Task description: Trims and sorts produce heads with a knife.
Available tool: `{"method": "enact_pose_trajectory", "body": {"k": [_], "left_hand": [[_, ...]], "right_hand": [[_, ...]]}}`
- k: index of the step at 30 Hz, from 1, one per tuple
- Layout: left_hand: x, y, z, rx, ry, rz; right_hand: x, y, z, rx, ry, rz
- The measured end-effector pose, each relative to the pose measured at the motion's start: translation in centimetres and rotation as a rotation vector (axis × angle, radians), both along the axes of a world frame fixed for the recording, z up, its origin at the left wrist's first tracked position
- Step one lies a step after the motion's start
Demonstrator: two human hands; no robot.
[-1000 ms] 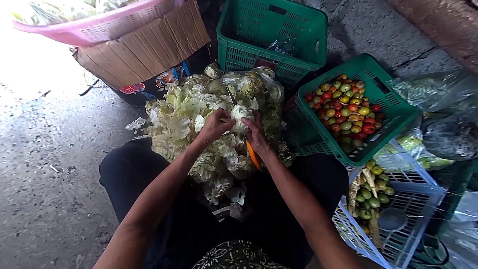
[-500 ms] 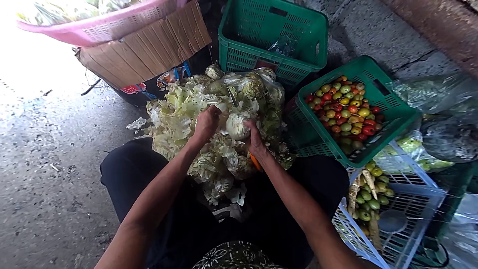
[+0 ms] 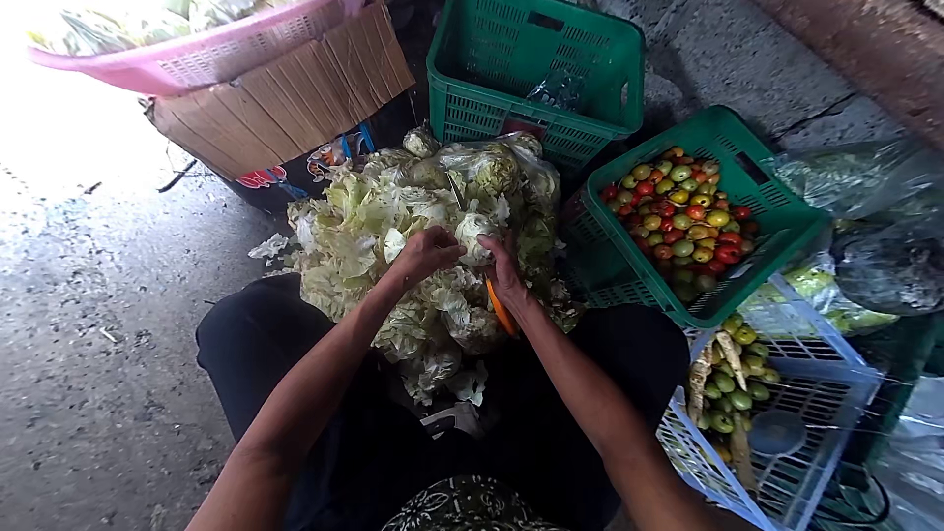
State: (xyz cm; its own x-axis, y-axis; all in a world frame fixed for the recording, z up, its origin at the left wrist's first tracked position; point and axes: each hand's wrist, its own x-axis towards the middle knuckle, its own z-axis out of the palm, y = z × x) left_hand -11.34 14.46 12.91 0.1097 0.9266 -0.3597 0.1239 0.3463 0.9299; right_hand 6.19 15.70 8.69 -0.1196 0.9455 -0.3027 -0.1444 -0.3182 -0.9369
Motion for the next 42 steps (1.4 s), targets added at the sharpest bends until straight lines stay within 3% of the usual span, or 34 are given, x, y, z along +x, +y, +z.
{"method": "enact_pose_trajectory", "body": {"k": [9, 19, 25, 30, 37, 42], "left_hand": [[0.1, 0.2, -0.4, -0.021, -0.095, 0.076], [0.2, 0.1, -0.3, 0.03, 0.094, 0.045], [1.0, -0.2, -0.1, 0.079, 0.398, 0.137], [0.4, -1.4, -2.3, 0.331, 0.472, 0.104], [0.8, -0.3, 0.2, 0.181, 0.526, 0.074], [-0.1, 0.1, -0.1, 0.183, 0.615, 0.034]], "right_hand": [[0.2, 0.1, 0.3, 0.129, -0.069, 0.001], [0.2, -0.5, 0.2, 0.337, -0.349, 0.038], [-0.6, -1.2, 0.2, 0.395, -0.447, 0.071], [-0.7, -1.7, -0.2, 0.283, -0.39, 0.085], [-0.4, -1.2, -1.3, 0.285, -0.335, 0.066], [-1.0, -0.3, -0.8, 0.006, 0.173, -0.135]]}}
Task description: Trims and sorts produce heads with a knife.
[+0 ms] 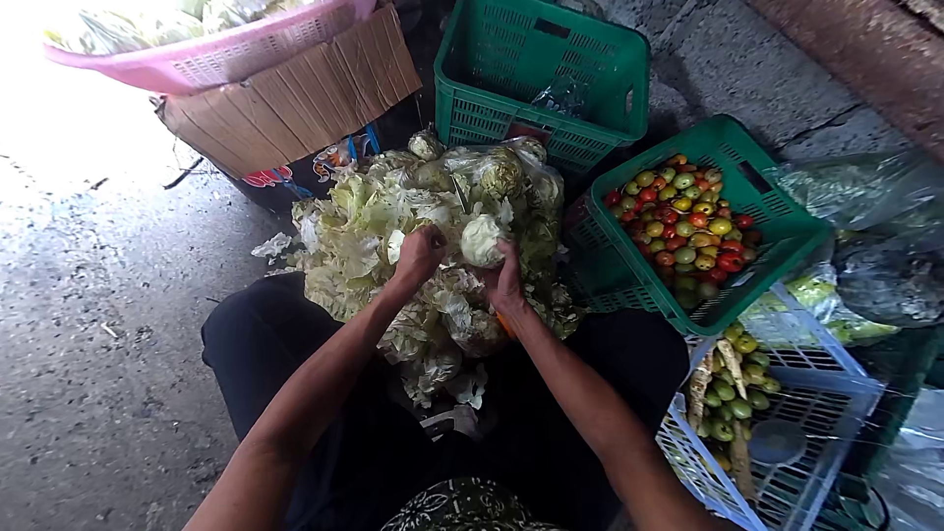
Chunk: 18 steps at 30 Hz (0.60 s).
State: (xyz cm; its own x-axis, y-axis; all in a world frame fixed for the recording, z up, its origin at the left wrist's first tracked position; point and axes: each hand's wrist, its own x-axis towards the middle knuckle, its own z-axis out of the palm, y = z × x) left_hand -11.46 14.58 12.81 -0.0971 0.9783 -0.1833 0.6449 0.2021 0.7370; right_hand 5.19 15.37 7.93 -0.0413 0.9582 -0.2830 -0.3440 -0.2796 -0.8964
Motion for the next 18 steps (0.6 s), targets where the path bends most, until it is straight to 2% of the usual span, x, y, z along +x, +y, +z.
{"method": "enact_pose_trajectory", "body": {"k": [2, 5, 9, 11, 18], "left_hand": [[-0.2, 0.1, -0.3, 0.018, 0.052, -0.023], [-0.4, 0.1, -0.7, 0.072, 0.054, -0.073], [-0.4, 0.0, -0.2, 0.149, -0.288, -0.12], [-0.3, -0.1, 0.0, 0.126, -0.353, -0.128], [-0.7, -0.1, 1.0, 0.123, -0.305, -0.178]], "right_hand": [[0.6, 0.5, 0.9, -0.063, 0.104, -0.006], [0.9, 0.6, 1.4, -0.08, 0.104, 0.041], [0.6, 0.4, 0.8, -0.053, 0.069, 0.096], [0.5, 0.5, 0.6, -0.038, 0.032, 0.116], [0.8, 0.2, 0.2, 0.024, -0.145, 0.119]]}}
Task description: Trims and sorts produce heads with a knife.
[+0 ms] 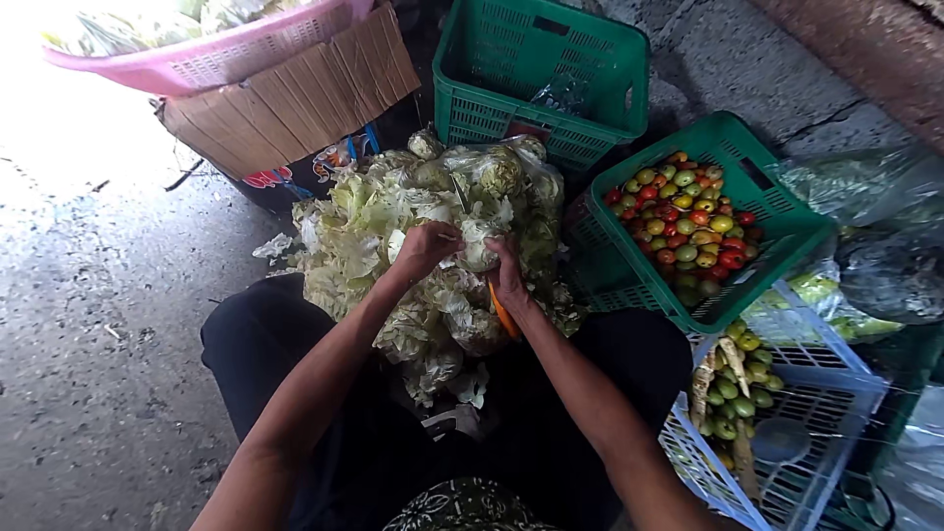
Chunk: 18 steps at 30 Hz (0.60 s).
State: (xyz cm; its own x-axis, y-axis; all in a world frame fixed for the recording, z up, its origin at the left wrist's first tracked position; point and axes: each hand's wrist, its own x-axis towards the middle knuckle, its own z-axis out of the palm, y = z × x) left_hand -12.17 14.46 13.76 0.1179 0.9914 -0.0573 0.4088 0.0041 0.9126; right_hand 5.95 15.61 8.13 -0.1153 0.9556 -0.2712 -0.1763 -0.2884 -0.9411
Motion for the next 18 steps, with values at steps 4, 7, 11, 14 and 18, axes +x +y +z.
{"method": "enact_pose_trajectory", "body": {"k": [4, 7, 11, 14, 18], "left_hand": [[-0.1, -0.1, 0.0, 0.062, 0.05, 0.012], [-0.1, -1.9, -0.5, 0.211, 0.163, 0.013], [0.4, -2.5, -1.3, 0.358, 0.351, 0.016], [0.1, -1.2, -1.5, 0.352, 0.41, 0.071], [-0.2, 0.0, -0.4, 0.167, 0.293, 0.047]], "right_hand": [[0.1, 0.1, -0.3, 0.041, -0.035, 0.01], [-0.2, -0.5, 0.0, 0.095, -0.149, 0.039], [-0.5, -0.7, -0.6, 0.053, -0.173, 0.042], [-0.3, -0.6, -0.9, -0.007, -0.134, 0.032], [0.0, -0.3, -0.6, -0.014, -0.08, 0.052]]}}
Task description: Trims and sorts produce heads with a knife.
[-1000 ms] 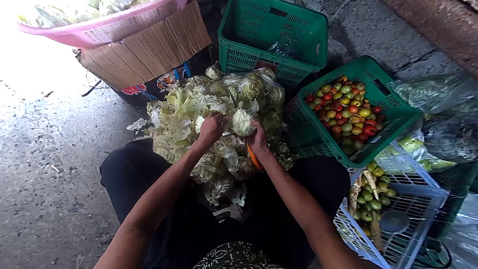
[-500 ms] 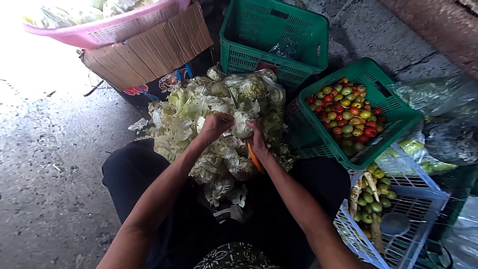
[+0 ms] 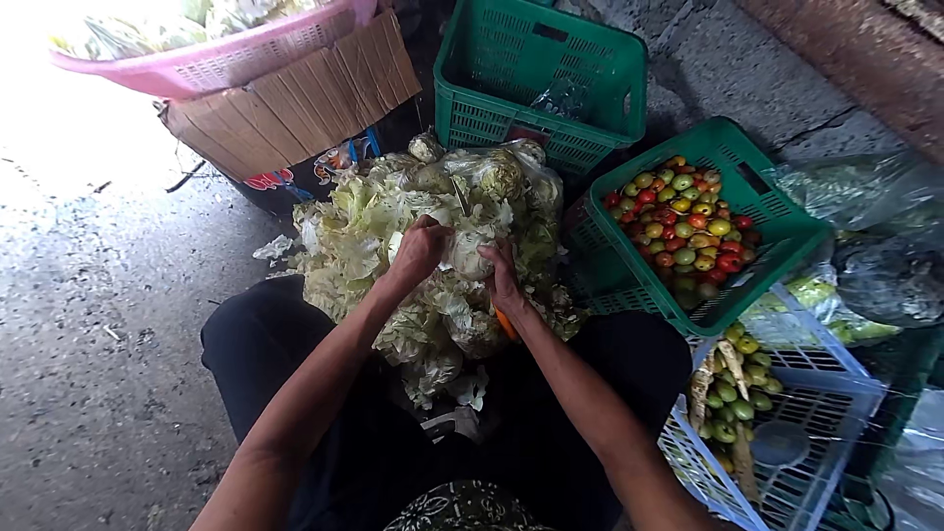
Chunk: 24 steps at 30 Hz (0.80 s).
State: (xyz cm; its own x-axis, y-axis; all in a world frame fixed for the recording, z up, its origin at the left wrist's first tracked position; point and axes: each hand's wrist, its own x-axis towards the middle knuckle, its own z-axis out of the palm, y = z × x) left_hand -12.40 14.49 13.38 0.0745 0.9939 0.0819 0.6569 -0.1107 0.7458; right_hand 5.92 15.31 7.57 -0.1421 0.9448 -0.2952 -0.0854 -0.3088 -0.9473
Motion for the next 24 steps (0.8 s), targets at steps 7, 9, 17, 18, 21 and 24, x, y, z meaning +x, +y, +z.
{"method": "enact_pose_trajectory", "body": {"k": [7, 9, 17, 18, 21, 24], "left_hand": [[-0.8, 0.4, 0.0, -0.306, -0.359, -0.092], [-0.9, 0.5, -0.1, -0.31, -0.381, -0.094], [-0.6, 0.4, 0.0, -0.296, -0.392, -0.109], [-0.3, 0.4, 0.0, -0.291, -0.379, -0.1], [0.1, -0.2, -1.1, -0.178, -0.35, -0.102], [0.4, -0.6, -1.8, -0.098, -0.292, -0.094]], "right_hand": [[-0.1, 0.3, 0.5, -0.05, 0.141, -0.026], [-0.1, 0.3, 0.4, -0.045, 0.134, -0.032], [0.0, -0.2, 0.4, 0.094, -0.036, -0.021], [0.1, -0.3, 0.3, 0.134, -0.085, -0.009], [0.0, -1.0, 0.3, 0.241, -0.208, 0.0], [-0.3, -1.5, 0.9, 0.231, -0.227, 0.015]]}}
